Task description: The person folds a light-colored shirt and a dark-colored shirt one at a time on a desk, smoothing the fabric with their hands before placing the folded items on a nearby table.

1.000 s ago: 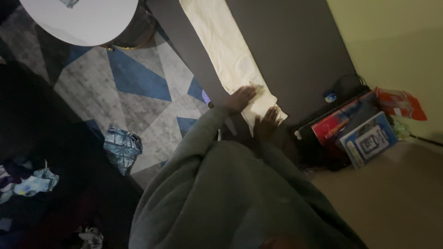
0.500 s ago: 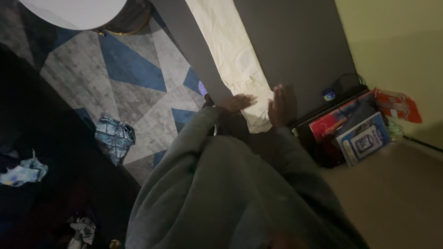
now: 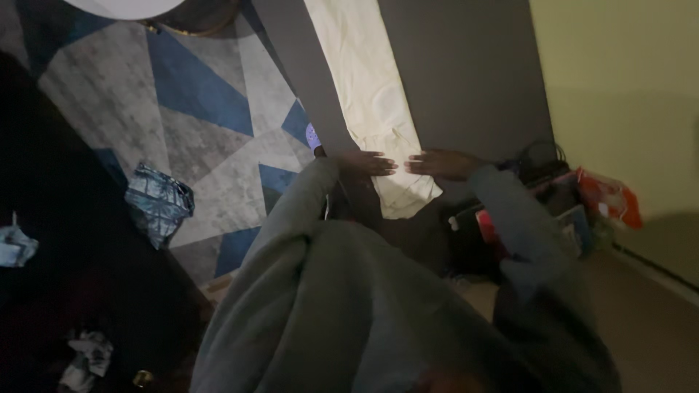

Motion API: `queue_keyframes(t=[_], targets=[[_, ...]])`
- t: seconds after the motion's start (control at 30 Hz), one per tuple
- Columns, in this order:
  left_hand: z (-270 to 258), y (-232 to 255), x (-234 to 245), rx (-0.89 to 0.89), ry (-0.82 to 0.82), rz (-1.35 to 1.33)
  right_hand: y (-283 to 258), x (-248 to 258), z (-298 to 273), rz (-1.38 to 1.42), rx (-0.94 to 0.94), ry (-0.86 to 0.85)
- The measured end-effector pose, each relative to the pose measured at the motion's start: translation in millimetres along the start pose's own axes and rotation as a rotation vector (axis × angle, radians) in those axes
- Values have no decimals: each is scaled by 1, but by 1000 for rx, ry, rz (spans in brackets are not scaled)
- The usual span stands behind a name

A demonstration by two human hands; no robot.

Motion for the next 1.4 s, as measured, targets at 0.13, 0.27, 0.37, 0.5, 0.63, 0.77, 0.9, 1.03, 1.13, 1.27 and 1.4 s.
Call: queue_keyframes(t=[0.13,0.27,0.37,0.5,0.63,0.77,0.9,1.03,1.13,1.27,1.4], targets=[[2,0,-13,86,-68,113,7,1,10,69,155,-139],[2,-3,-12,110,74,273,16,4,26,156,241,-326],[9,-4,-11,103,95,176,13,14,31,218,219,-213],[3,3,-12,157,144,4,5,22,29,230,214,-151],[1,8,-7,119,224,-26,4,25,31,251,168,-112],[9,4,-16,230,126,128,1,23,26,256,107,-94],[13,1,-19,299,202,9,-6,34,30,348,118,31],[2,-6,-27,435,392,-363,6,38,28,730,-562,54],[-11,-16,-20,492,781,-860,12,30,18,1037,-871,111],[-50,-29,-32,1019,1143,-1086,43,8,29,1200,-843,425],[-54,-31,-34,1066,1188,-1288,47,-36,29,1469,-853,434]])
Point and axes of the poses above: each hand's wrist, its own z-axis towards the middle knuckle, its own x-axis out of the back of the hand, y = z × x, the point moved 7 cm from there along z, towards the middle knuckle, and after that the axes turned 1 degree about -x, right-handed, at the moved point
